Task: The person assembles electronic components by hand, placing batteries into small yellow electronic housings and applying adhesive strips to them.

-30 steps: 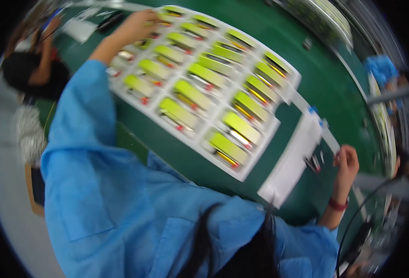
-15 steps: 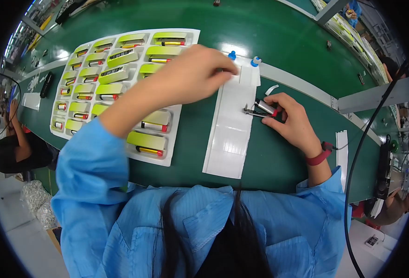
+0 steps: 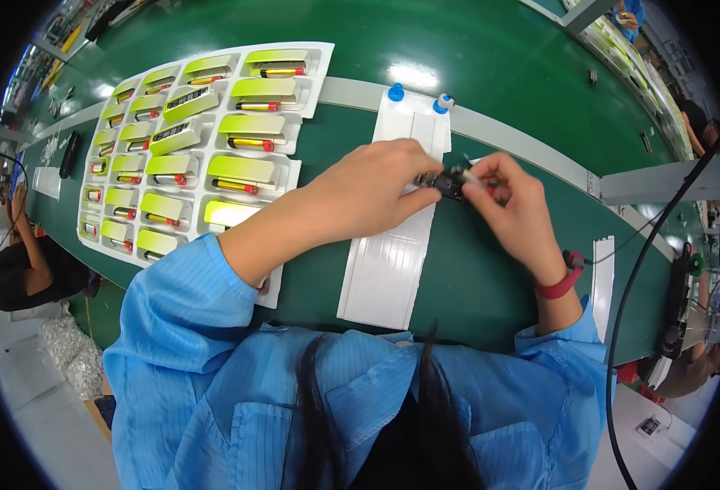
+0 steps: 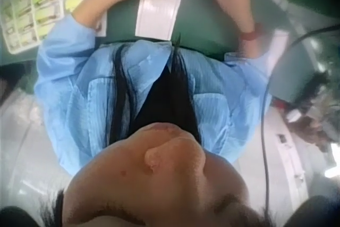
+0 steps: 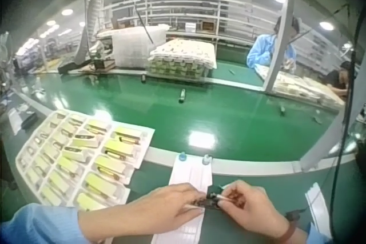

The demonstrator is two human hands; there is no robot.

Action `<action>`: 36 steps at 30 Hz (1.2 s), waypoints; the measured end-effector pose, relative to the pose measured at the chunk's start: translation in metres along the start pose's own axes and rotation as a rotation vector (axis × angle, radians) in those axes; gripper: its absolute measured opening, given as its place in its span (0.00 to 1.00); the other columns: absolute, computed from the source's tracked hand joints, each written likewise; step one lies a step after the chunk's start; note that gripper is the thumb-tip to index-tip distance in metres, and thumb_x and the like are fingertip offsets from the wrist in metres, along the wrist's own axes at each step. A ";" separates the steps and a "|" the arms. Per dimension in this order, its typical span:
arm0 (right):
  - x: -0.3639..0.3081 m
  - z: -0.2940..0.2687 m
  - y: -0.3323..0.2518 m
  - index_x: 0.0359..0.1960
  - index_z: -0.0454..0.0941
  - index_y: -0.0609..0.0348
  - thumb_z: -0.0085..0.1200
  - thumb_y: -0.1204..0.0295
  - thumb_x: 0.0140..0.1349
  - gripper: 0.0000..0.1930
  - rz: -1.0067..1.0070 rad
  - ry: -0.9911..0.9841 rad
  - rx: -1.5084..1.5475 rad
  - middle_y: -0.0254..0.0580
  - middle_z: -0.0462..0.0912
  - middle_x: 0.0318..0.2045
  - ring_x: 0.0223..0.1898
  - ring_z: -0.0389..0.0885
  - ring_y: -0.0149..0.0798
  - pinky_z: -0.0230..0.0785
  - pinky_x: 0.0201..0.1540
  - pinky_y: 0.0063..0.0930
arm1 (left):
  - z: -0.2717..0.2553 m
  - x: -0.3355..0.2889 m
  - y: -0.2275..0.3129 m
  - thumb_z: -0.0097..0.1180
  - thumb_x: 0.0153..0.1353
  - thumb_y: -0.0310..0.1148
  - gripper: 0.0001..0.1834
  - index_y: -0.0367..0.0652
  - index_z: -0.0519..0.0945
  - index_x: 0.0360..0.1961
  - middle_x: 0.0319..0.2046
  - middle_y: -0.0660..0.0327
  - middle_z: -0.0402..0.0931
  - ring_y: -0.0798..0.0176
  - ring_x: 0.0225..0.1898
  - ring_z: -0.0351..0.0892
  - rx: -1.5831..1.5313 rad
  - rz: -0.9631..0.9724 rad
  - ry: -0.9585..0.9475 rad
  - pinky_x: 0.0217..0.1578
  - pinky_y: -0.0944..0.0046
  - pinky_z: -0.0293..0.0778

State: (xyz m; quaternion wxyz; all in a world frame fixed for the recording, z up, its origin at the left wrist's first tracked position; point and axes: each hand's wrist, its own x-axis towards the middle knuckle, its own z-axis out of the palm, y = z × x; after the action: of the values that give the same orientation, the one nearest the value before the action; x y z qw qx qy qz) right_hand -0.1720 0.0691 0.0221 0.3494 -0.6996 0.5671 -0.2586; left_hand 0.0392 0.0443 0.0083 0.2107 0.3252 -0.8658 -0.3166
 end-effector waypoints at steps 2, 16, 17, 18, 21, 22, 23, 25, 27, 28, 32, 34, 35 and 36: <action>0.017 0.000 0.009 0.31 0.71 0.65 0.55 0.78 0.54 0.06 0.007 -0.003 0.141 0.38 0.77 0.26 0.27 0.75 0.26 0.66 0.28 0.16 | -0.002 0.002 -0.002 0.57 0.53 0.30 0.17 0.34 0.74 0.44 0.35 0.54 0.74 0.57 0.32 0.75 -0.090 -0.065 0.123 0.33 0.63 0.72; 0.040 0.003 0.034 0.35 0.70 0.64 0.54 0.79 0.56 0.07 -0.059 -0.042 0.289 0.32 0.74 0.29 0.30 0.72 0.21 0.65 0.32 0.11 | -0.025 -0.003 -0.054 0.54 0.53 0.26 0.13 0.36 0.76 0.41 0.31 0.56 0.77 0.62 0.32 0.77 0.029 -0.216 0.341 0.36 0.67 0.73; 0.040 0.001 0.037 0.37 0.69 0.64 0.53 0.79 0.56 0.08 -0.037 -0.079 0.248 0.32 0.73 0.31 0.32 0.72 0.21 0.66 0.36 0.12 | -0.027 -0.003 -0.056 0.54 0.53 0.26 0.13 0.36 0.76 0.41 0.31 0.56 0.77 0.62 0.32 0.77 0.033 -0.213 0.335 0.36 0.67 0.73; 0.040 0.000 0.042 0.37 0.69 0.64 0.53 0.79 0.56 0.08 -0.037 -0.076 0.256 0.32 0.73 0.31 0.32 0.72 0.21 0.66 0.36 0.12 | -0.029 -0.005 -0.058 0.54 0.54 0.26 0.12 0.36 0.76 0.41 0.31 0.56 0.77 0.62 0.32 0.77 0.053 -0.213 0.330 0.36 0.67 0.73; 0.039 -0.001 0.055 0.33 0.71 0.64 0.55 0.78 0.55 0.06 -0.067 -0.016 0.393 0.32 0.75 0.27 0.28 0.71 0.19 0.63 0.27 0.09 | -0.032 -0.008 -0.061 0.53 0.55 0.26 0.12 0.37 0.76 0.41 0.31 0.56 0.77 0.63 0.32 0.77 0.089 -0.221 0.310 0.35 0.68 0.72; 0.039 -0.003 0.057 0.33 0.71 0.64 0.55 0.78 0.55 0.07 -0.075 -0.008 0.393 0.32 0.75 0.28 0.28 0.71 0.19 0.62 0.27 0.09 | -0.032 -0.009 -0.062 0.53 0.55 0.25 0.12 0.37 0.77 0.41 0.31 0.57 0.77 0.63 0.33 0.77 0.123 -0.223 0.308 0.34 0.68 0.72; 0.038 -0.004 0.061 0.34 0.71 0.64 0.55 0.78 0.55 0.07 -0.084 0.000 0.392 0.32 0.75 0.28 0.28 0.71 0.19 0.62 0.27 0.09 | -0.033 -0.010 -0.062 0.52 0.55 0.25 0.12 0.38 0.77 0.41 0.31 0.57 0.77 0.63 0.33 0.77 0.157 -0.224 0.308 0.34 0.68 0.72; 0.036 -0.009 0.070 0.34 0.71 0.64 0.55 0.78 0.55 0.07 -0.076 0.012 0.389 0.31 0.75 0.28 0.28 0.71 0.19 0.62 0.27 0.09 | -0.031 -0.010 -0.063 0.52 0.55 0.25 0.12 0.38 0.77 0.41 0.31 0.57 0.77 0.62 0.33 0.78 0.181 -0.219 0.311 0.33 0.68 0.72; 0.033 -0.014 0.079 0.34 0.72 0.64 0.55 0.78 0.55 0.07 -0.074 0.019 0.382 0.31 0.75 0.28 0.28 0.71 0.18 0.62 0.27 0.09 | -0.031 -0.012 -0.068 0.52 0.54 0.24 0.12 0.38 0.76 0.41 0.31 0.57 0.77 0.62 0.34 0.78 0.255 -0.187 0.303 0.34 0.68 0.72; 0.032 -0.017 0.084 0.34 0.72 0.64 0.55 0.78 0.55 0.07 -0.068 0.030 0.388 0.31 0.75 0.28 0.28 0.70 0.18 0.62 0.27 0.09 | -0.030 -0.012 -0.068 0.51 0.54 0.23 0.12 0.38 0.76 0.41 0.32 0.57 0.77 0.61 0.34 0.78 0.286 -0.173 0.307 0.35 0.67 0.73; 0.029 -0.028 0.102 0.35 0.72 0.64 0.55 0.78 0.55 0.07 -0.068 0.028 0.396 0.30 0.74 0.28 0.27 0.70 0.18 0.62 0.27 0.08 | -0.027 -0.015 -0.065 0.51 0.54 0.23 0.11 0.37 0.76 0.40 0.33 0.56 0.76 0.61 0.34 0.77 0.299 -0.223 0.292 0.37 0.67 0.73; 0.029 -0.029 0.102 0.35 0.71 0.64 0.55 0.78 0.55 0.07 -0.075 0.018 0.401 0.30 0.74 0.28 0.28 0.70 0.18 0.62 0.27 0.08 | -0.028 -0.012 -0.059 0.52 0.53 0.23 0.12 0.37 0.76 0.40 0.36 0.54 0.75 0.58 0.37 0.77 0.282 -0.221 0.254 0.39 0.66 0.73; 0.029 -0.029 0.102 0.35 0.71 0.65 0.55 0.78 0.55 0.07 -0.073 0.011 0.403 0.31 0.74 0.28 0.28 0.70 0.18 0.62 0.27 0.09 | -0.023 -0.013 -0.051 0.53 0.53 0.24 0.12 0.37 0.76 0.40 0.37 0.54 0.74 0.55 0.38 0.76 0.359 -0.174 0.230 0.40 0.64 0.72; 0.031 -0.031 0.103 0.35 0.71 0.65 0.55 0.78 0.55 0.07 -0.077 0.015 0.403 0.31 0.74 0.28 0.28 0.70 0.18 0.62 0.27 0.09 | -0.014 -0.005 -0.032 0.53 0.52 0.24 0.12 0.37 0.76 0.40 0.38 0.54 0.73 0.53 0.40 0.75 0.431 -0.119 0.201 0.42 0.62 0.72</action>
State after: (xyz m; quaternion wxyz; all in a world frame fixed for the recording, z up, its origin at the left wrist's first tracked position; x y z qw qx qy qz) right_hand -0.2516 0.0216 -0.0406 0.4678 -0.6348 0.4794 -0.3851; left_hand 0.0644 0.0238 -0.0045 0.2027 0.4430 -0.8673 -0.1025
